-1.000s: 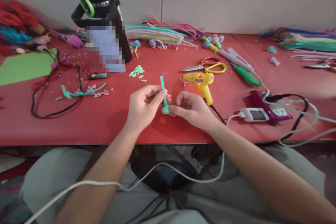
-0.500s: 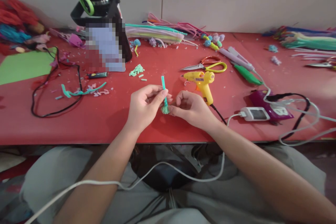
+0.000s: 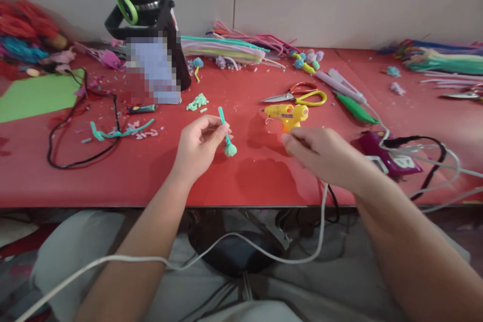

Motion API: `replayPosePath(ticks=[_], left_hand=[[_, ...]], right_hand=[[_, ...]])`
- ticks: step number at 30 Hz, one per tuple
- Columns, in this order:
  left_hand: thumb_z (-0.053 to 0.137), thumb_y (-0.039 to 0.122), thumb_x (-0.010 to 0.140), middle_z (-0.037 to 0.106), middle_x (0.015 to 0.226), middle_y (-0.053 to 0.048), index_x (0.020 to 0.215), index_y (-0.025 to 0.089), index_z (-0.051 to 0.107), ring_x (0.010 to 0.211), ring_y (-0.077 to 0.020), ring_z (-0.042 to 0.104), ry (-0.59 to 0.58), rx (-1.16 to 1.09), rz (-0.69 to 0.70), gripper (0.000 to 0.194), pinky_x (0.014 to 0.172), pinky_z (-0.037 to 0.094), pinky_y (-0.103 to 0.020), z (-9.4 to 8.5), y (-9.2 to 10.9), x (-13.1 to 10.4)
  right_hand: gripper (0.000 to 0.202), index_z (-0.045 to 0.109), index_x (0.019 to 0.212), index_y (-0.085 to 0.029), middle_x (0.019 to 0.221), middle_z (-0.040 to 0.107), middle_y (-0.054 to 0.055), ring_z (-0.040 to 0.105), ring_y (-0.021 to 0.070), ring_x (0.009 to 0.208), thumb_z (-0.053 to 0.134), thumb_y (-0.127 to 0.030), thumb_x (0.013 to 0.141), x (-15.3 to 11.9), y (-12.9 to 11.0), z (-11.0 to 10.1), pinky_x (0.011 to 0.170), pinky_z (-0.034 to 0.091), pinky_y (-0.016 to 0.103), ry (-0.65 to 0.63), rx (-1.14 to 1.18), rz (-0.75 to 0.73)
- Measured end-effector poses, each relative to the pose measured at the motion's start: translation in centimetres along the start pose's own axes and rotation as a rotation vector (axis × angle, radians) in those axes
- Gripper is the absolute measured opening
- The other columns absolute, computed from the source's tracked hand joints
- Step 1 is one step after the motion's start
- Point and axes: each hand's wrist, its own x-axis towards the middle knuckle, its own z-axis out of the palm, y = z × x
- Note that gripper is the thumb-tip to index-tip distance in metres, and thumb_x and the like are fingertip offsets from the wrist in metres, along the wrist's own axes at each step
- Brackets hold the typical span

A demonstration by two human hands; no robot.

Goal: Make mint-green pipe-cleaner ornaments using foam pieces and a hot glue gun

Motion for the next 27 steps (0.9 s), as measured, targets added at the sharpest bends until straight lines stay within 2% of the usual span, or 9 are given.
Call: replayPosePath(ticks=[3, 6, 9, 11, 14, 16, 20, 23, 27], left_hand=[[0.078, 0.041, 0.087, 0.076, 0.087, -0.006, 0.087, 0.019, 0.07, 0.081, -0.019, 0.075, 0.021, 0.015, 0.001, 0.023, 0.073, 0.064, -0.029, -0.4, 0.2, 0.2], [0.08, 0.04, 0.085, 0.075, 0.085, -0.006, 0.089, 0.019, 0.07, 0.08, -0.0188, 0.075, 0.032, -0.025, 0.019, 0.024, 0.074, 0.064, -0.03, -0.6, 0.3, 0.4], [0.082, 0.038, 0.083, 0.076, 0.086, -0.006, 0.091, 0.018, 0.071, 0.079, -0.0191, 0.075, 0.031, -0.05, 0.039, 0.025, 0.073, 0.064, -0.031, -0.7, 0.3, 0.4], [0.082, 0.039, 0.082, 0.076, 0.086, -0.007, 0.094, 0.018, 0.072, 0.078, -0.0201, 0.075, 0.03, -0.048, 0.034, 0.026, 0.071, 0.065, -0.033, -0.8, 0.2, 0.5], [0.083, 0.038, 0.081, 0.077, 0.087, -0.007, 0.102, 0.018, 0.072, 0.076, -0.021, 0.076, 0.032, -0.044, 0.026, 0.031, 0.071, 0.066, -0.034, -1.0, 0.1, 0.5], [0.083, 0.037, 0.081, 0.078, 0.09, -0.007, 0.107, 0.018, 0.072, 0.077, -0.0214, 0.077, 0.041, -0.04, 0.036, 0.034, 0.073, 0.066, -0.035, -1.2, 0.1, 0.6], [0.082, 0.035, 0.083, 0.079, 0.092, -0.008, 0.107, 0.018, 0.074, 0.083, -0.0216, 0.078, 0.089, -0.008, 0.073, 0.031, 0.079, 0.066, -0.035, -1.7, -0.1, 0.8], [0.08, 0.033, 0.084, 0.08, 0.092, -0.008, 0.105, 0.018, 0.074, 0.085, -0.0221, 0.078, 0.127, 0.024, 0.058, 0.026, 0.079, 0.066, -0.035, -1.8, -0.2, 0.9], [0.078, 0.03, 0.084, 0.08, 0.093, -0.01, 0.103, 0.017, 0.074, 0.087, -0.0232, 0.078, 0.146, 0.038, 0.03, 0.023, 0.08, 0.066, -0.036, -1.6, -0.2, 0.9]], right_hand=[[0.062, 0.039, 0.051, -0.024, 0.042, 0.035, -0.002, 0.028, 0.0111, 0.042, 0.06, -0.064, 0.093, 0.1, 2.0, -1.6, 0.047, 0.019, 0.032, 0.023, -0.168, 0.071], [0.055, 0.055, 0.061, -0.024, 0.053, 0.053, 0.002, 0.044, 0.0156, 0.049, 0.068, -0.074, 0.08, 0.8, 3.3, -1.6, 0.05, 0.026, 0.031, 0.198, -0.235, 0.172], [0.053, 0.065, 0.077, -0.022, 0.07, 0.064, 0.006, 0.054, 0.0198, 0.061, 0.072, -0.075, 0.075, 2.1, 4.0, -0.2, 0.055, 0.033, 0.031, 0.24, -0.191, 0.197], [0.053, 0.061, 0.074, -0.022, 0.067, 0.06, 0.004, 0.052, 0.0181, 0.059, 0.074, -0.074, 0.074, 3.0, 4.2, 1.1, 0.055, 0.034, 0.031, 0.227, -0.097, 0.196], [0.047, 0.057, 0.069, -0.021, 0.059, 0.052, -0.001, 0.046, 0.0143, 0.054, 0.076, -0.063, 0.077, 3.7, 4.4, 2.4, 0.051, 0.032, 0.03, 0.254, 0.099, 0.168], [0.04, 0.06, 0.07, -0.02, 0.057, 0.051, -0.002, 0.046, 0.0136, 0.052, 0.075, -0.056, 0.079, 3.7, 4.2, 2.8, 0.049, 0.033, 0.029, 0.216, 0.244, 0.156], [0.038, 0.069, 0.079, -0.019, 0.069, 0.064, 0.004, 0.058, 0.0176, 0.062, 0.073, -0.057, 0.084, 2.6, 3.0, 3.3, 0.052, 0.043, 0.03, 0.055, 0.507, 0.115], [0.041, 0.071, 0.08, -0.02, 0.07, 0.066, 0.005, 0.062, 0.0203, 0.068, 0.073, -0.061, 0.085, 1.7, 2.0, 3.8, 0.054, 0.046, 0.03, -0.048, 0.576, 0.027], [0.04, 0.07, 0.082, -0.021, 0.069, 0.064, 0.003, 0.061, 0.0201, 0.069, 0.073, -0.061, 0.085, 1.3, 1.2, 4.6, 0.057, 0.046, 0.03, -0.089, 0.583, -0.043]])
